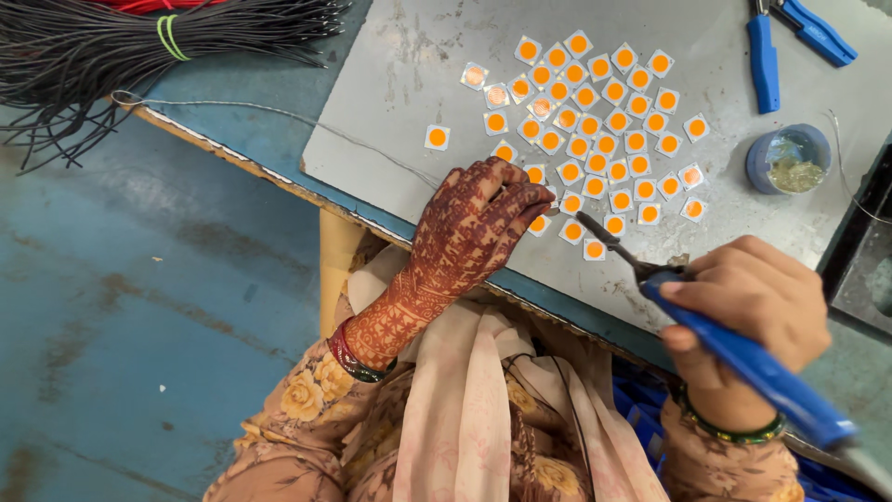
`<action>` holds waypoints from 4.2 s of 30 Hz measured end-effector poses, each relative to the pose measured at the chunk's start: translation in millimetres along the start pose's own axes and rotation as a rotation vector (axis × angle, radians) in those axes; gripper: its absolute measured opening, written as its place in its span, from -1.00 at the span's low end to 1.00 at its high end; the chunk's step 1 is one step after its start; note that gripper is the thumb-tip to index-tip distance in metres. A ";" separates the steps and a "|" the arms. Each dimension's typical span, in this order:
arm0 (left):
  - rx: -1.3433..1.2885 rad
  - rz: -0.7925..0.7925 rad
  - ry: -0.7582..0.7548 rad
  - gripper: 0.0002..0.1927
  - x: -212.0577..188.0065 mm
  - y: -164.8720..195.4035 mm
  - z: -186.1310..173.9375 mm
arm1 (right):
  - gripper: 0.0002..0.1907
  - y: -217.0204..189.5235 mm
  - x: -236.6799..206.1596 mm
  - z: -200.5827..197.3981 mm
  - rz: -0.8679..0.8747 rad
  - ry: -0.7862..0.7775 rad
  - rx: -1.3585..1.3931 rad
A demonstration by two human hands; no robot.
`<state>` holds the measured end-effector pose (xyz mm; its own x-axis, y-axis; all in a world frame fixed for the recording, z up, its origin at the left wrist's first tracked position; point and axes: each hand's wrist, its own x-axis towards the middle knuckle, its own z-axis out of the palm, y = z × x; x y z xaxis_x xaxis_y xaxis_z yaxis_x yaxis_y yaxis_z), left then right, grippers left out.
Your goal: The person solders small orange LED components laid out on a metal work board, using a soldering iron in the right hand to touch each component while the left hand holds a thin wire lead. The person works through the components one at a time across the board.
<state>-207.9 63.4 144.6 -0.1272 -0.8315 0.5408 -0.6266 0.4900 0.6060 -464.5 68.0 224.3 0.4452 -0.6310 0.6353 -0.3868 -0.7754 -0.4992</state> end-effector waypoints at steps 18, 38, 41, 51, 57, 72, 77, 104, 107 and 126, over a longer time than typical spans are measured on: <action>0.118 0.007 -0.012 -0.83 -34.6 -7.1 -24.1 | -0.59 53.9 -48.8 27.3 -0.119 0.499 0.338; 0.168 -0.003 -0.074 -0.78 -19.4 -0.6 -14.0 | -0.47 32.5 -29.5 30.8 0.020 0.402 0.340; 0.171 0.003 -0.080 -0.77 -20.1 -2.2 -12.8 | -0.46 30.1 -24.3 31.7 0.025 0.388 0.338; 0.197 0.007 -0.082 -0.77 -20.3 -6.2 -12.4 | -0.46 30.5 -15.8 38.2 -0.011 0.374 0.317; 0.080 -0.018 0.060 -0.82 -21.3 -7.2 -15.6 | -0.47 14.9 -11.9 28.2 0.024 0.184 0.267; 0.186 -0.023 -0.001 -0.86 -47.1 -12.9 -35.4 | -0.48 12.4 -12.2 49.8 -0.100 0.393 0.360; 0.207 -0.004 0.004 -0.85 -45.6 -14.4 -34.3 | -0.48 6.9 -7.9 53.5 -0.024 0.338 0.371; 0.074 -0.040 0.165 -0.75 -47.7 -18.1 -33.5 | -0.53 -19.1 11.4 39.3 -0.014 -0.049 0.188; 0.027 -0.047 0.176 -0.75 -50.1 -15.7 -40.7 | -0.54 -14.1 1.5 29.8 -0.079 -0.089 0.162; 0.039 -0.046 0.112 -0.85 -48.3 -31.5 -59.2 | -0.56 -44.4 28.8 36.6 -0.029 -0.116 0.145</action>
<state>-136.5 103.6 134.0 -0.0122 -0.8176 0.5757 -0.6599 0.4391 0.6097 -404.9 83.3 243.3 0.5477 -0.6005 0.5825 -0.2555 -0.7831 -0.5671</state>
